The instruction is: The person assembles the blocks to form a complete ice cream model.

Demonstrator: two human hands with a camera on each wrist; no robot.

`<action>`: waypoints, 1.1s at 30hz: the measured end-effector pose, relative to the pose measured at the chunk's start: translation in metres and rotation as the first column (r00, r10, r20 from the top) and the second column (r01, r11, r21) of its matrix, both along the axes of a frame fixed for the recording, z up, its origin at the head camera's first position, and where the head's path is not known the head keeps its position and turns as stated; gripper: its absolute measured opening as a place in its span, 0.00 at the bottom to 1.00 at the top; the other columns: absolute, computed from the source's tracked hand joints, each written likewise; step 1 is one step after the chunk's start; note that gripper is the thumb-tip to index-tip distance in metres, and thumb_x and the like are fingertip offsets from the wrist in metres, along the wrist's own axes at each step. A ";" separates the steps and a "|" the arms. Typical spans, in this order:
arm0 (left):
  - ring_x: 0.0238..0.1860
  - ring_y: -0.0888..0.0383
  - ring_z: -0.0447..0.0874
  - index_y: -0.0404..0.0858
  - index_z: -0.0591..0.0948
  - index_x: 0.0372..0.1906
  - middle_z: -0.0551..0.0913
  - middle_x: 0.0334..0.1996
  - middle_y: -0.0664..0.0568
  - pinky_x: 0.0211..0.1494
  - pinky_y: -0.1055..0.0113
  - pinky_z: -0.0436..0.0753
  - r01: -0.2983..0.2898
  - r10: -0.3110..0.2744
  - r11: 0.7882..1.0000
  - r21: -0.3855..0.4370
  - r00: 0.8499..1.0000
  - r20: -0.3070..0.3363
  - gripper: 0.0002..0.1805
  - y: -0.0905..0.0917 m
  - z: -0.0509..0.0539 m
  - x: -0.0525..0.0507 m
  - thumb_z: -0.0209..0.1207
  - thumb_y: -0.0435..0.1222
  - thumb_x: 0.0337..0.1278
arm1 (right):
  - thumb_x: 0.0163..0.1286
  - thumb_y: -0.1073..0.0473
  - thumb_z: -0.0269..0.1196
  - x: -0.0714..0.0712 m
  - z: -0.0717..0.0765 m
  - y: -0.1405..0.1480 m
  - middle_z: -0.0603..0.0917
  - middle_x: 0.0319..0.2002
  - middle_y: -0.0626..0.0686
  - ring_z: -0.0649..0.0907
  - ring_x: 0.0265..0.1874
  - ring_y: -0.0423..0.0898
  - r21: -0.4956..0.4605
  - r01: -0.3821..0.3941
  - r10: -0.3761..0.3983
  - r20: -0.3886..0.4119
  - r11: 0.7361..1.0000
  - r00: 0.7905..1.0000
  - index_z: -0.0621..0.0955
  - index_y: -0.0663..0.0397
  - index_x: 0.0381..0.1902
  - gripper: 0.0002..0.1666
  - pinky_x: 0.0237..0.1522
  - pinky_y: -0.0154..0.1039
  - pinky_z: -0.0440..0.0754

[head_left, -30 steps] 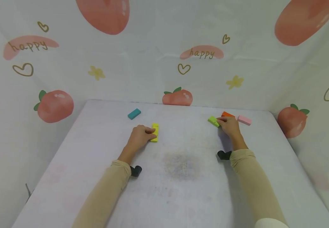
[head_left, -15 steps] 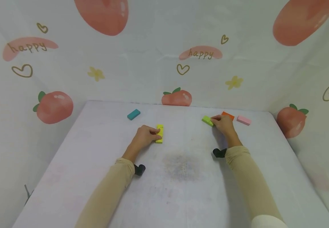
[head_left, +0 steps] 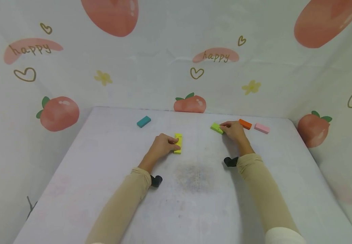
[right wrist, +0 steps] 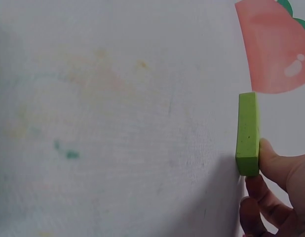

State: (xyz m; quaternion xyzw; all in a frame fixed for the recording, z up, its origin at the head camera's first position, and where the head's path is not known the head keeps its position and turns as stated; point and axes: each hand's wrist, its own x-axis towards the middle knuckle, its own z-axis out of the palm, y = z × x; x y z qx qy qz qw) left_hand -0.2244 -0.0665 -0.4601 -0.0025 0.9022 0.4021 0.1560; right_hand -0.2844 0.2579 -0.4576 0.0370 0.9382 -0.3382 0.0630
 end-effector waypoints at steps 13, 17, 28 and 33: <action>0.43 0.57 0.82 0.55 0.86 0.58 0.88 0.44 0.56 0.40 0.64 0.76 0.063 -0.071 0.986 -0.157 0.996 -0.045 0.25 0.024 0.002 0.007 0.72 0.53 0.55 | 0.79 0.49 0.57 -0.006 -0.003 -0.018 0.81 0.59 0.61 0.75 0.54 0.54 -0.019 -0.006 0.007 0.054 1.000 0.998 0.83 0.55 0.61 0.22 0.57 0.47 0.74; 0.42 0.57 0.83 0.56 0.85 0.59 0.89 0.45 0.56 0.38 0.65 0.75 0.081 -0.092 0.983 -0.166 0.994 -0.061 0.24 0.029 0.003 0.009 0.70 0.53 0.57 | 0.79 0.49 0.57 -0.007 -0.003 -0.025 0.81 0.60 0.62 0.75 0.55 0.55 -0.016 -0.020 0.021 0.045 1.000 0.999 0.83 0.56 0.61 0.22 0.61 0.50 0.75; 0.32 0.59 0.74 0.57 0.85 0.59 0.91 0.44 0.57 0.32 0.66 0.65 0.081 -0.089 0.985 -0.151 0.995 -0.047 0.18 0.034 0.008 0.010 0.66 0.50 0.65 | 0.79 0.51 0.58 -0.006 -0.002 -0.044 0.83 0.59 0.62 0.76 0.54 0.54 -0.032 -0.047 0.048 0.019 0.998 0.999 0.84 0.57 0.59 0.21 0.60 0.49 0.75; 0.37 0.58 0.80 0.57 0.85 0.59 0.91 0.47 0.57 0.33 0.66 0.68 0.090 -0.099 0.985 -0.148 0.994 -0.055 0.18 0.035 0.006 0.010 0.65 0.50 0.65 | 0.78 0.51 0.59 -0.008 -0.003 -0.053 0.84 0.59 0.60 0.76 0.53 0.53 -0.045 -0.051 0.052 0.025 0.998 0.998 0.84 0.56 0.59 0.20 0.59 0.48 0.76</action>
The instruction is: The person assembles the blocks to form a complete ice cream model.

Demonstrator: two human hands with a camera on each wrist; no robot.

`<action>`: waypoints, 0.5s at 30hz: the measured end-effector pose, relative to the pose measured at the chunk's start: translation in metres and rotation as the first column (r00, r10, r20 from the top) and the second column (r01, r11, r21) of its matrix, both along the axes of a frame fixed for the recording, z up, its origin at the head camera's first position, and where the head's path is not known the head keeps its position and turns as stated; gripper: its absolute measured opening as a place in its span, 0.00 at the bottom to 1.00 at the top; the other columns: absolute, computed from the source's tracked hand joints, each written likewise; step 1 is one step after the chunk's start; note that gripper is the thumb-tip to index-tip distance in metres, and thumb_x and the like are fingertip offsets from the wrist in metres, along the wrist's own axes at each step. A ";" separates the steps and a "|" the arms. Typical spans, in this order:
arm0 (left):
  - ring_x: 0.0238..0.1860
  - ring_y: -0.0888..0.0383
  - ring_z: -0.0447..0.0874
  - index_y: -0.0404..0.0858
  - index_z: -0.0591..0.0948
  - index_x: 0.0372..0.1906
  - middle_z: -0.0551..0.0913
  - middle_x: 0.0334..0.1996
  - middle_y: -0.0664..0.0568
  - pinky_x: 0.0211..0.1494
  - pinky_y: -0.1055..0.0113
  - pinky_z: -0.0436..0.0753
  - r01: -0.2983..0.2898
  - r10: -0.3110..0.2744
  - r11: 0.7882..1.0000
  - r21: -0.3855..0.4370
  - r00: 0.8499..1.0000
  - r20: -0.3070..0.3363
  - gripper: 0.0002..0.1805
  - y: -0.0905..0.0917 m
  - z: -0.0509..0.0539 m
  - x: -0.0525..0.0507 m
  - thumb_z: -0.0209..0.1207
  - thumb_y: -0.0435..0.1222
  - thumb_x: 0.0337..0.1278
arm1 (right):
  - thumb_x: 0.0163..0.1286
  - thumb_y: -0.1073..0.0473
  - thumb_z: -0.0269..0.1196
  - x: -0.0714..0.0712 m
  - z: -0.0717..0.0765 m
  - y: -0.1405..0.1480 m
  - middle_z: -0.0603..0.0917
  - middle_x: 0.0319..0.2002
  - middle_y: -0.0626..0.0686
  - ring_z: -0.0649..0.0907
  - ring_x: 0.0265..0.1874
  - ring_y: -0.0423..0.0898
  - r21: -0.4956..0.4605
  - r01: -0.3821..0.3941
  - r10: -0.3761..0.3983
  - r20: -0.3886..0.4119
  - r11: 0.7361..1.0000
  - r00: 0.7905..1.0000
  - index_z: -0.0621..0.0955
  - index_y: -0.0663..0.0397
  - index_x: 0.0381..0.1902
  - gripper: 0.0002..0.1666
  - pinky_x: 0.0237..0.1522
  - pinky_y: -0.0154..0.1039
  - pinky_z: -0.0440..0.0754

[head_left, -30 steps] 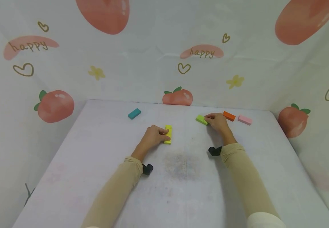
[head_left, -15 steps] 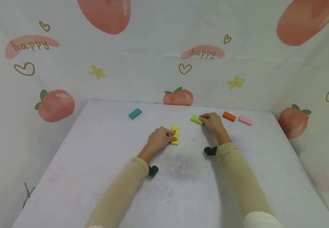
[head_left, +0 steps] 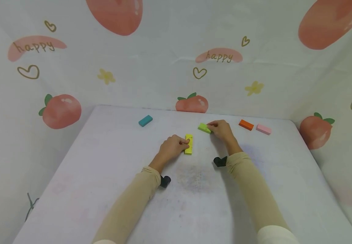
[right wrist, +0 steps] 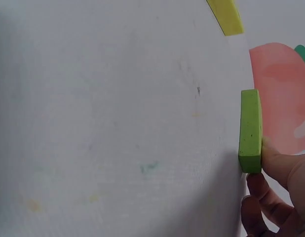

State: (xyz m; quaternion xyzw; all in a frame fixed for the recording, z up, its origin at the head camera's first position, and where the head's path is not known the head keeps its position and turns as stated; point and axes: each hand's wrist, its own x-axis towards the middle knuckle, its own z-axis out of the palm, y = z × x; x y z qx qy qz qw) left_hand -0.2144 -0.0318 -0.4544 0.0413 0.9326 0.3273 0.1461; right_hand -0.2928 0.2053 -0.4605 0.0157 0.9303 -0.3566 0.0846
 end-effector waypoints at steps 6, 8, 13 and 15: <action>0.50 0.54 0.86 0.59 0.84 0.60 0.88 0.56 0.57 0.40 0.63 0.77 0.037 -0.037 0.999 -0.008 0.999 0.010 0.20 0.006 -0.002 0.000 0.65 0.52 0.65 | 0.78 0.51 0.59 0.000 0.001 -0.007 0.83 0.60 0.60 0.77 0.56 0.53 -0.002 -0.030 0.030 -0.001 1.000 1.000 0.85 0.56 0.59 0.20 0.62 0.51 0.76; 0.51 0.54 0.86 0.59 0.83 0.61 0.88 0.56 0.56 0.43 0.60 0.80 0.051 -0.051 0.999 -0.010 0.999 0.013 0.20 0.007 -0.001 0.000 0.65 0.52 0.65 | 0.78 0.51 0.59 0.000 0.001 -0.009 0.83 0.60 0.60 0.77 0.58 0.54 0.006 -0.054 0.055 -0.013 0.998 0.998 0.85 0.56 0.59 0.20 0.64 0.52 0.75; 0.52 0.54 0.86 0.58 0.83 0.61 0.88 0.54 0.54 0.49 0.58 0.82 0.070 -0.071 0.997 0.008 0.997 0.029 0.22 0.010 0.001 -0.002 0.66 0.51 0.64 | 0.79 0.51 0.58 0.000 0.003 -0.012 0.81 0.63 0.61 0.76 0.64 0.57 0.035 -0.096 0.097 -0.025 0.995 0.995 0.84 0.56 0.60 0.21 0.68 0.54 0.73; 0.51 0.55 0.85 0.58 0.83 0.61 0.88 0.54 0.54 0.49 0.59 0.81 0.075 -0.076 0.997 0.022 0.997 0.033 0.21 0.010 0.000 -0.003 0.67 0.51 0.63 | 0.79 0.50 0.58 -0.001 0.004 -0.013 0.80 0.64 0.61 0.75 0.66 0.57 0.045 -0.104 0.105 -0.017 0.994 0.994 0.84 0.55 0.60 0.21 0.69 0.54 0.72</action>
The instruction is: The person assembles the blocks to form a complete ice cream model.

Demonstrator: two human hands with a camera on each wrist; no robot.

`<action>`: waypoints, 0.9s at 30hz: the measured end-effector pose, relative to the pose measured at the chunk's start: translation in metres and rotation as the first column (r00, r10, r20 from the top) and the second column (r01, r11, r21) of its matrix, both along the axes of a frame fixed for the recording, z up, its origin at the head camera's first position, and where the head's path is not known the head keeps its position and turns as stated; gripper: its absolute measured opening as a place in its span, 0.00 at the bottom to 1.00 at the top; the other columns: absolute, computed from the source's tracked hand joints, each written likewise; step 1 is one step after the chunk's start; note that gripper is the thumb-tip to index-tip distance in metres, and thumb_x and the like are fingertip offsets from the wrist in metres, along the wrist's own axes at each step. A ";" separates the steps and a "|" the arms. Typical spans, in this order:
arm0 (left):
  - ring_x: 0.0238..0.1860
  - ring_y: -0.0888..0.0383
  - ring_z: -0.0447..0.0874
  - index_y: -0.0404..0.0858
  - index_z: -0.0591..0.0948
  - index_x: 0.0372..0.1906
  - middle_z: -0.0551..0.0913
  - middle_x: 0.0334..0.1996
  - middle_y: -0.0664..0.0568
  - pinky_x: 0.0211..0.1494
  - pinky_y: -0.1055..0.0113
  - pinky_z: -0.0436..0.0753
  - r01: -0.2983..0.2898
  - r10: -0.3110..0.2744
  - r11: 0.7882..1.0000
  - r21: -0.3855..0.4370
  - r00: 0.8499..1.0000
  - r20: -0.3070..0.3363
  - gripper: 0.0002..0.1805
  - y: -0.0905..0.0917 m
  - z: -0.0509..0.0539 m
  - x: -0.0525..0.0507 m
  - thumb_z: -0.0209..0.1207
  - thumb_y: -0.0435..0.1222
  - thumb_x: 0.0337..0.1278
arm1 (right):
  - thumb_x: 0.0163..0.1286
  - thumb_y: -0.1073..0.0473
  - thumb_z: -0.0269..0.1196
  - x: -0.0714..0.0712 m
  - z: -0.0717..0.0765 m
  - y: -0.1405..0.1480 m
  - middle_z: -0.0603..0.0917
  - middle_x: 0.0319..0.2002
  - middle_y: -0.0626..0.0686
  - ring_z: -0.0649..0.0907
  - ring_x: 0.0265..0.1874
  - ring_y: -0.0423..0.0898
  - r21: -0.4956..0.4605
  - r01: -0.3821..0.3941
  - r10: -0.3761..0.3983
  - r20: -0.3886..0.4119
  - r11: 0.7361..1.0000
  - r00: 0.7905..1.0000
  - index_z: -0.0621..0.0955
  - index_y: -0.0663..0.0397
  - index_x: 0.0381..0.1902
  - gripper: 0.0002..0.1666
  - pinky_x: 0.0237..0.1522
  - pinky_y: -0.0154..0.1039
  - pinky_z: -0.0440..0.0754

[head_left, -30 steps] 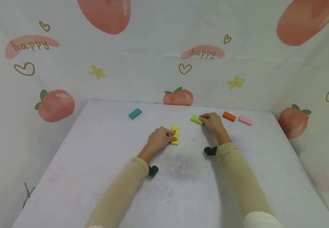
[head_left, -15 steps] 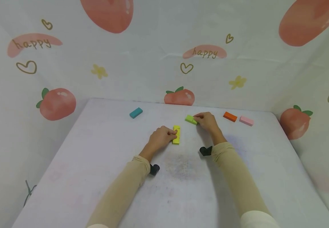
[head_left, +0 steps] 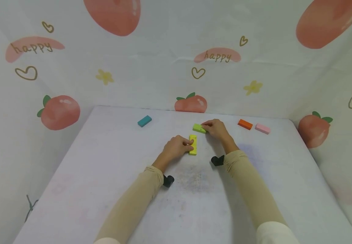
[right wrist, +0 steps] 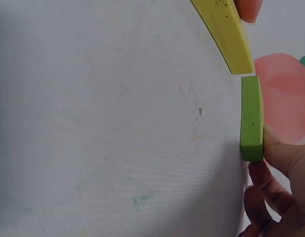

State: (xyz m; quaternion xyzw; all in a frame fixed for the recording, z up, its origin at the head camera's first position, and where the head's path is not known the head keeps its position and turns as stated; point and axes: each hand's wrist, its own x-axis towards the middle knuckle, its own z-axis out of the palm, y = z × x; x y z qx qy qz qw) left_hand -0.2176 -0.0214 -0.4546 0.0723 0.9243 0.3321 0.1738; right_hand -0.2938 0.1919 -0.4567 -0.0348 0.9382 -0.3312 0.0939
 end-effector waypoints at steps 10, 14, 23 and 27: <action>0.49 0.56 0.84 0.58 0.84 0.60 0.89 0.51 0.54 0.49 0.60 0.81 0.000 0.000 0.999 0.033 1.000 -0.006 0.22 0.005 -0.002 -0.003 0.69 0.50 0.61 | 0.78 0.51 0.58 -0.003 0.001 -0.005 0.81 0.62 0.61 0.76 0.65 0.58 0.027 -0.074 0.074 -0.005 0.997 0.997 0.85 0.55 0.59 0.20 0.69 0.56 0.72; 0.49 0.56 0.84 0.57 0.84 0.60 0.89 0.51 0.54 0.49 0.59 0.80 -0.006 0.006 0.999 0.035 1.000 -0.008 0.22 0.008 -0.002 -0.004 0.69 0.50 0.60 | 0.78 0.52 0.59 -0.004 0.001 -0.008 0.83 0.59 0.61 0.77 0.62 0.58 0.036 -0.109 0.110 -0.023 0.993 0.994 0.86 0.55 0.58 0.19 0.67 0.56 0.73; 0.51 0.54 0.86 0.58 0.85 0.59 0.90 0.51 0.55 0.48 0.58 0.81 -0.017 0.017 1.000 0.018 1.000 -0.007 0.22 0.011 -0.001 -0.004 0.70 0.51 0.59 | 0.77 0.54 0.61 -0.006 0.001 -0.012 0.83 0.52 0.60 0.79 0.52 0.54 0.011 -0.139 0.139 -0.017 0.990 0.990 0.87 0.56 0.55 0.17 0.59 0.50 0.75; 0.50 0.54 0.86 0.59 0.85 0.59 0.90 0.51 0.55 0.46 0.59 0.81 -0.023 0.023 1.000 0.011 1.000 -0.014 0.22 0.011 0.000 -0.003 0.70 0.52 0.59 | 0.77 0.53 0.60 -0.006 0.001 -0.012 0.82 0.51 0.59 0.78 0.50 0.53 0.015 -0.140 0.140 0.003 0.990 0.990 0.87 0.55 0.55 0.17 0.57 0.49 0.75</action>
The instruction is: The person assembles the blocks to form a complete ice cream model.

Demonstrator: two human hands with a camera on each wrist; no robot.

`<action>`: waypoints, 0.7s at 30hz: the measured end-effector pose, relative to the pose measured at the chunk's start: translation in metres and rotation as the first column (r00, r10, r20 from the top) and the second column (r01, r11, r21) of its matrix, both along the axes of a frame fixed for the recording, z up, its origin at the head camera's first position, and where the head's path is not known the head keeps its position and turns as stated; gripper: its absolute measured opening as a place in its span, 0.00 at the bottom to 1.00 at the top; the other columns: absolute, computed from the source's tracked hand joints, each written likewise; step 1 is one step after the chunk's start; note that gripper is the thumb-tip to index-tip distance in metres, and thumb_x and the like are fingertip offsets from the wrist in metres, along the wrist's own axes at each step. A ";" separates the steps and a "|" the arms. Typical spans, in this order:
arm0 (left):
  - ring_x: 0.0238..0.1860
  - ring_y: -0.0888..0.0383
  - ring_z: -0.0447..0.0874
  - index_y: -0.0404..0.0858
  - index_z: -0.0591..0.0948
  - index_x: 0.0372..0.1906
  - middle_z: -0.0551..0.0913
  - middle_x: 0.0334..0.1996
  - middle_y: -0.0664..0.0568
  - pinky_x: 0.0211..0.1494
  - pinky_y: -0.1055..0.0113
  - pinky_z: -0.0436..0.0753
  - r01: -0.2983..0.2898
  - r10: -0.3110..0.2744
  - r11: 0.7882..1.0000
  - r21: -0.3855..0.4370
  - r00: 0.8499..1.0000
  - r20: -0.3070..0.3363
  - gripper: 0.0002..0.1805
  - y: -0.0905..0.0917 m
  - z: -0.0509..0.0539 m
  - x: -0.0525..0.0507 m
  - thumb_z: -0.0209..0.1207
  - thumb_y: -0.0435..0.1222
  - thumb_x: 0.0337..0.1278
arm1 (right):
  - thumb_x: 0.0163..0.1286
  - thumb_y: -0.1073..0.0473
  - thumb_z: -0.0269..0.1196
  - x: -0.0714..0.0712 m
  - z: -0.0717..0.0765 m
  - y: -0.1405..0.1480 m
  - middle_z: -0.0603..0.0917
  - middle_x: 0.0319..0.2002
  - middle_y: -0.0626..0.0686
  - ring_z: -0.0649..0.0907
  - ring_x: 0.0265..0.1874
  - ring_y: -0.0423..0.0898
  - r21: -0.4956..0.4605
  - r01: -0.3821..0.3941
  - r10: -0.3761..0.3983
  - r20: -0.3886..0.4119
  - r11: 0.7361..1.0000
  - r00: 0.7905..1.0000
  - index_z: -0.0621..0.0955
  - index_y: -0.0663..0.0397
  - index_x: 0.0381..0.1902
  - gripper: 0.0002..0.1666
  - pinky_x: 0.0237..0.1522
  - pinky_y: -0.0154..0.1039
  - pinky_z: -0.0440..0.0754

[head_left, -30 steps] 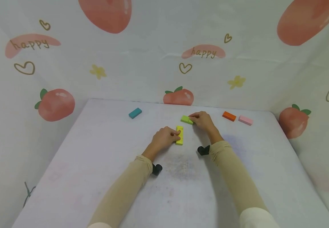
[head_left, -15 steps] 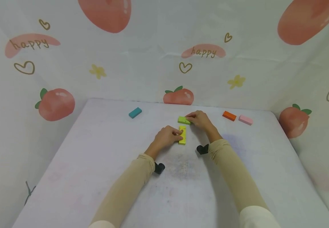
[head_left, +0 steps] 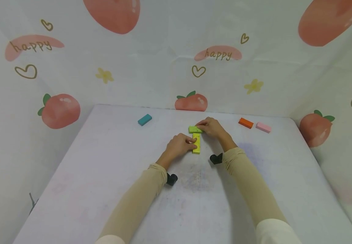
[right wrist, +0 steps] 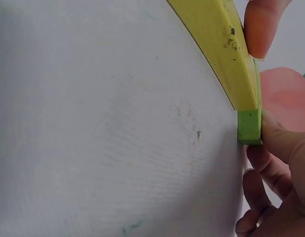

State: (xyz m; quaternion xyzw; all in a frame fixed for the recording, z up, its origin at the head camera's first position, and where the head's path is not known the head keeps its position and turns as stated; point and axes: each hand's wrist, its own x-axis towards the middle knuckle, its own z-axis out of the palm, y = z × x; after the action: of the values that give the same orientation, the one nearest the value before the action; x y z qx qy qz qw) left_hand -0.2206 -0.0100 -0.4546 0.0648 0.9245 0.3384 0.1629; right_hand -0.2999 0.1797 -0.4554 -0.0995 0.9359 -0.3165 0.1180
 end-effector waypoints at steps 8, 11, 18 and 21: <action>0.47 0.56 0.86 0.60 0.84 0.59 0.90 0.49 0.56 0.40 0.64 0.79 -0.018 0.018 1.000 -0.003 1.000 0.003 0.23 0.002 0.001 0.001 0.70 0.53 0.58 | 0.77 0.53 0.60 0.003 0.003 0.000 0.82 0.52 0.59 0.78 0.50 0.53 0.017 0.009 -0.009 -0.002 1.000 1.000 0.87 0.55 0.55 0.18 0.58 0.50 0.75; 0.47 0.56 0.86 0.60 0.84 0.60 0.90 0.49 0.56 0.41 0.63 0.79 -0.026 0.026 1.000 -0.006 1.000 0.001 0.23 0.002 0.000 0.001 0.70 0.53 0.58 | 0.77 0.53 0.60 0.004 0.003 0.000 0.82 0.53 0.59 0.78 0.51 0.53 0.013 0.010 -0.010 0.007 1.000 1.000 0.87 0.55 0.55 0.18 0.58 0.50 0.75; 0.48 0.55 0.86 0.60 0.84 0.60 0.90 0.49 0.56 0.42 0.62 0.80 -0.039 0.039 0.999 -0.013 0.999 -0.001 0.23 0.003 -0.001 0.001 0.70 0.53 0.57 | 0.77 0.52 0.60 0.005 0.000 0.000 0.82 0.54 0.59 0.78 0.52 0.54 0.013 0.007 -0.007 0.017 1.000 1.000 0.87 0.55 0.55 0.18 0.59 0.50 0.75; 0.49 0.55 0.86 0.61 0.84 0.60 0.90 0.49 0.57 0.42 0.62 0.80 -0.037 0.037 0.999 -0.019 0.999 -0.001 0.23 0.003 -0.001 0.002 0.70 0.54 0.58 | 0.77 0.53 0.60 0.007 0.000 0.000 0.82 0.53 0.59 0.77 0.50 0.53 0.010 0.005 -0.006 0.012 1.000 1.000 0.87 0.56 0.55 0.18 0.58 0.49 0.75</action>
State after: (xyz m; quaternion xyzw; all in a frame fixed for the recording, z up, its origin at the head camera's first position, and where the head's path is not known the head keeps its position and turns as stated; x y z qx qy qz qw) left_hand -0.2187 -0.0073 -0.4556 0.0462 0.9288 0.3327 0.1566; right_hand -0.2933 0.1797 -0.4554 -0.0945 0.9370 -0.3130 0.1231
